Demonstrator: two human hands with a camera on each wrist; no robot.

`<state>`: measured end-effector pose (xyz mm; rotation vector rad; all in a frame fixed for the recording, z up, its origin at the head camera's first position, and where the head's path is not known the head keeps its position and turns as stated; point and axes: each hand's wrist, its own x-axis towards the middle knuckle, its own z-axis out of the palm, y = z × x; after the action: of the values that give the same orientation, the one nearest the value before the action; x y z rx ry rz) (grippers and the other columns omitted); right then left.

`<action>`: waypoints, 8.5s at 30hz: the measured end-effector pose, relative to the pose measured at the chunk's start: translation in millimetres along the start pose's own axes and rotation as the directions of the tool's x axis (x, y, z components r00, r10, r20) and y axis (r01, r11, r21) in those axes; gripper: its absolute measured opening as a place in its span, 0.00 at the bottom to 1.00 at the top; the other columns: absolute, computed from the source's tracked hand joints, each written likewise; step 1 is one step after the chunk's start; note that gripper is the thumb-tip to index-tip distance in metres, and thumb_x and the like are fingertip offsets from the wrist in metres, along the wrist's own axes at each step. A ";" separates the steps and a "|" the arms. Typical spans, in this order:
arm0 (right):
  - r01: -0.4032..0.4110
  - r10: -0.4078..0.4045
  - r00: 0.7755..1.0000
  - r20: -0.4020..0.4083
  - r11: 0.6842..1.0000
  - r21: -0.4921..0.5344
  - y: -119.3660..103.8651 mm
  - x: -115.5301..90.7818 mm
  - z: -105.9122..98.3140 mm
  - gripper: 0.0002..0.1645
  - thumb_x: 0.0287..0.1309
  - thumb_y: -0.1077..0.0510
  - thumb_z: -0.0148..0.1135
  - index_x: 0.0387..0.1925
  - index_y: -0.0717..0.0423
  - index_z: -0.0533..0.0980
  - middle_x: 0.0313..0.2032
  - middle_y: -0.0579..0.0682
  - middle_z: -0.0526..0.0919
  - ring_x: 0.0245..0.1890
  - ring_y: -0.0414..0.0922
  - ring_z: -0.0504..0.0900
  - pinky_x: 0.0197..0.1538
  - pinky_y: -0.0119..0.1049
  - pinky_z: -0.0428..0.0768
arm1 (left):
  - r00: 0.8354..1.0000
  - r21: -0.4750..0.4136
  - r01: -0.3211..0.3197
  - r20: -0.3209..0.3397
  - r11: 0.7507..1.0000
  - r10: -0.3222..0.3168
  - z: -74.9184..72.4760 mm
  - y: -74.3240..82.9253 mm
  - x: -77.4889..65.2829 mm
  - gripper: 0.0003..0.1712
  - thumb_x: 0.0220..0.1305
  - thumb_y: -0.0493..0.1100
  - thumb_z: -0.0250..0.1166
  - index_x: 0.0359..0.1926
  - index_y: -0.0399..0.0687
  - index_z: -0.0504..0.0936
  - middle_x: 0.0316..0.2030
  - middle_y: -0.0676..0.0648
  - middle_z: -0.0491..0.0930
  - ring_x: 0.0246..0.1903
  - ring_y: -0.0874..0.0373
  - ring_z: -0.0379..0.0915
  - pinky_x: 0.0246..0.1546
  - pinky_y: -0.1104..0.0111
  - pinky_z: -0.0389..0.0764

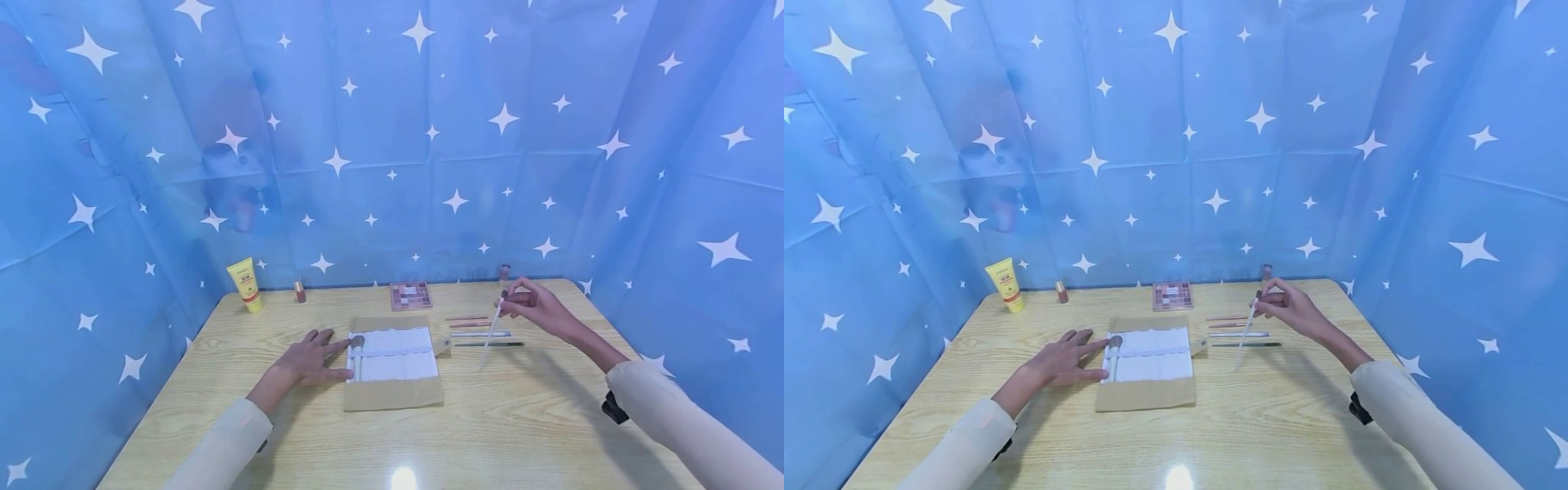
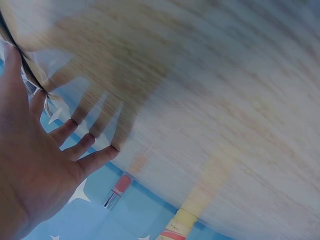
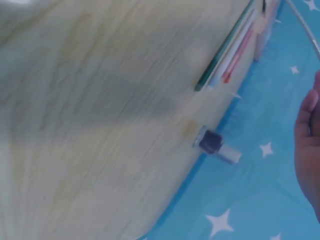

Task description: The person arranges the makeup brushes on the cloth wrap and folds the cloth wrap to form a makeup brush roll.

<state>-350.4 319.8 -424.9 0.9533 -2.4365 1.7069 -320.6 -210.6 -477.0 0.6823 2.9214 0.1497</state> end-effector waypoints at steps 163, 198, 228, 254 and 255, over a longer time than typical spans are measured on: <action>0.061 0.024 0.911 0.412 0.979 -0.193 11.6 124.6 221.7 0.15 0.66 0.76 0.62 0.53 0.71 0.82 0.42 0.61 0.90 0.46 0.50 0.89 0.49 0.30 0.84 | 1.000 0.034 0.020 -0.019 0.999 -0.019 3.1 3.9 2.4 0.49 0.63 0.83 0.52 0.79 0.71 0.63 0.79 0.39 0.57 0.77 0.34 0.52 0.65 0.32 0.67; 0.070 0.055 0.898 0.438 0.962 -0.265 -4.9 98.4 160.7 0.15 0.70 0.69 0.61 0.55 0.70 0.80 0.46 0.63 0.88 0.48 0.51 0.88 0.55 0.38 0.84 | 1.000 0.006 0.020 -0.018 1.000 -0.020 3.8 5.5 0.7 0.49 0.64 0.82 0.53 0.79 0.69 0.63 0.79 0.39 0.56 0.77 0.33 0.51 0.66 0.33 0.65; 0.049 0.062 0.939 0.339 0.950 -0.308 6.0 55.5 71.9 0.14 0.69 0.68 0.64 0.54 0.69 0.81 0.48 0.68 0.86 0.49 0.58 0.88 0.52 0.42 0.86 | 1.000 -0.014 0.013 -0.017 1.000 -0.013 3.6 3.1 -0.4 0.49 0.64 0.82 0.53 0.80 0.68 0.63 0.79 0.38 0.56 0.77 0.33 0.50 0.66 0.31 0.64; 0.100 0.009 0.962 0.274 0.920 -0.378 30.8 -9.5 2.3 0.12 0.65 0.72 0.66 0.48 0.74 0.80 0.41 0.67 0.87 0.40 0.61 0.88 0.43 0.48 0.88 | 1.000 0.000 0.004 -0.017 1.000 -0.004 4.8 1.8 -0.6 0.49 0.64 0.83 0.52 0.80 0.69 0.63 0.80 0.39 0.55 0.77 0.34 0.50 0.65 0.31 0.65; 0.098 0.011 0.963 0.269 0.917 -0.386 31.8 -11.5 0.4 0.11 0.65 0.71 0.67 0.48 0.74 0.81 0.41 0.66 0.87 0.40 0.61 0.88 0.43 0.48 0.88 | 1.000 -0.001 0.000 -0.020 1.000 0.000 4.8 1.6 -0.4 0.49 0.64 0.83 0.52 0.80 0.69 0.63 0.79 0.39 0.56 0.77 0.33 0.50 0.65 0.31 0.65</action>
<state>-356.4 331.8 -456.0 1.2259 -2.7438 1.0561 -318.8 -209.1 -481.4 0.6843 2.9406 0.1588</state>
